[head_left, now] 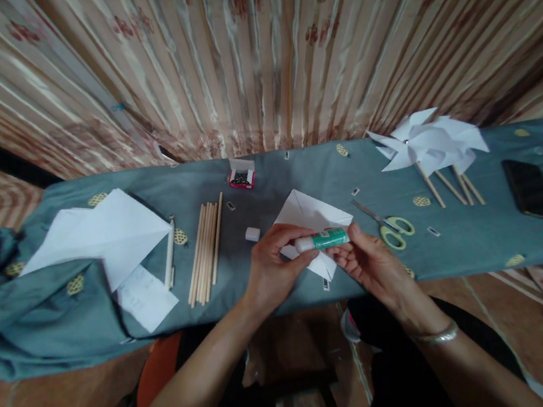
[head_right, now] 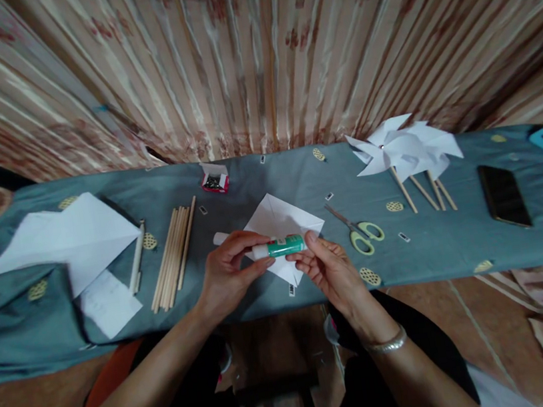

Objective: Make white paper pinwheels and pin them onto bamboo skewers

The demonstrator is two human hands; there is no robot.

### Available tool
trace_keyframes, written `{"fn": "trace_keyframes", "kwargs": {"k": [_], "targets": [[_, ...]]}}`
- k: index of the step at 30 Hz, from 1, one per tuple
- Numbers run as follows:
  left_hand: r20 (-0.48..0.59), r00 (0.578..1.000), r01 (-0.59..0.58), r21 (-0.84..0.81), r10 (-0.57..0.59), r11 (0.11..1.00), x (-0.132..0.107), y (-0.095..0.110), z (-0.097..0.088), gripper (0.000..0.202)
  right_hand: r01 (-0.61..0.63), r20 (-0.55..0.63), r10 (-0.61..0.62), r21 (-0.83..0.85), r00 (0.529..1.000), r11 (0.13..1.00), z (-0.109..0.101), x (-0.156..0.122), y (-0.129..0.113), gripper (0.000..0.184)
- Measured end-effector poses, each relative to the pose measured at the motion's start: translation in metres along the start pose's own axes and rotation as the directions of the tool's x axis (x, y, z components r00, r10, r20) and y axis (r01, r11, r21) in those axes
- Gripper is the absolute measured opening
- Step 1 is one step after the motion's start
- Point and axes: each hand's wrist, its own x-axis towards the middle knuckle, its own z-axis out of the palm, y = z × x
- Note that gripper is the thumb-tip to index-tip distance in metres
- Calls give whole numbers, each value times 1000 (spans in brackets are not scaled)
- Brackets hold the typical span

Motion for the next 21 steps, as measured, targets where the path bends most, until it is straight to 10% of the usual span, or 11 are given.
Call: {"fn": "trace_keyframes", "kwargs": {"k": [14, 21], "targets": [[19, 1000, 10, 2, -10, 1000, -1, -2, 5, 21, -159, 106, 133, 304, 985, 939, 11, -3, 13, 27], [12, 1000, -23, 102, 22, 994, 1, -4, 4, 52, -258, 188, 187, 500, 964, 827, 9, 5, 9, 21]]}}
